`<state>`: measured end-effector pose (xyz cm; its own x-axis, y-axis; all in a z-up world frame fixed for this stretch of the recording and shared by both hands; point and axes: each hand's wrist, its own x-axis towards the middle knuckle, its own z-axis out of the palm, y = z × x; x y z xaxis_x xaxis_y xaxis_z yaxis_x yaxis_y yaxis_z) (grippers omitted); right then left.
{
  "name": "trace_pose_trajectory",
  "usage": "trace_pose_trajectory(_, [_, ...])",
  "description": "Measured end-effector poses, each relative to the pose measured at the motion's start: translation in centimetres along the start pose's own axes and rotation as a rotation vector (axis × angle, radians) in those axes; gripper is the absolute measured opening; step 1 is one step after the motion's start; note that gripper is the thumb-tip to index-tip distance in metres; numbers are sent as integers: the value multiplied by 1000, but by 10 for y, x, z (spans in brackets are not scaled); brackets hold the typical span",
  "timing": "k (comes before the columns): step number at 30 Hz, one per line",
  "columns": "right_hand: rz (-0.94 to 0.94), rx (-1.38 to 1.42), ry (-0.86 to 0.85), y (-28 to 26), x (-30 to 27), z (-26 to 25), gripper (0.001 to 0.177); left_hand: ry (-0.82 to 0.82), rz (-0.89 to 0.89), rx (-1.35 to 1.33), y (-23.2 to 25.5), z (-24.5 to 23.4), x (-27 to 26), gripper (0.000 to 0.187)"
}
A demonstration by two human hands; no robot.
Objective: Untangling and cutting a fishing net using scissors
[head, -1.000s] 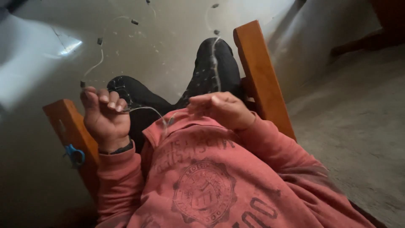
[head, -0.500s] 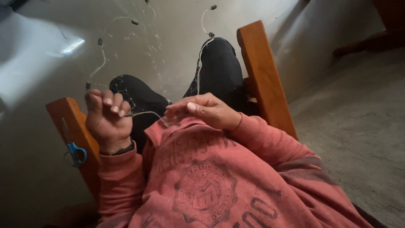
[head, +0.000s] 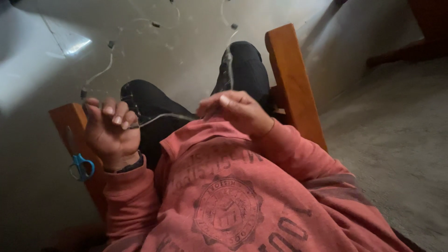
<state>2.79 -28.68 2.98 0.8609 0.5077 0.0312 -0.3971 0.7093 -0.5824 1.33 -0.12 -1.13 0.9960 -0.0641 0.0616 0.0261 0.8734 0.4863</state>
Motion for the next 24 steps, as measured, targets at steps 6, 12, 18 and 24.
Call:
trace_pose_trajectory(6, [-29,90,129,-3,-2,-36,35,-3,30,32,3,-5,-1,23])
trace_pose_trajectory(12, [22,212,32,-13,-9,-72,39,18,46,46,3,0,-2,21])
trace_pose_trajectory(18, [5,195,6,-16,-14,-89,38,7,56,32,4,6,-2,21])
trace_pose_trajectory(24, [-26,138,69,-22,-17,-91,36,-28,78,14,5,4,-1,22])
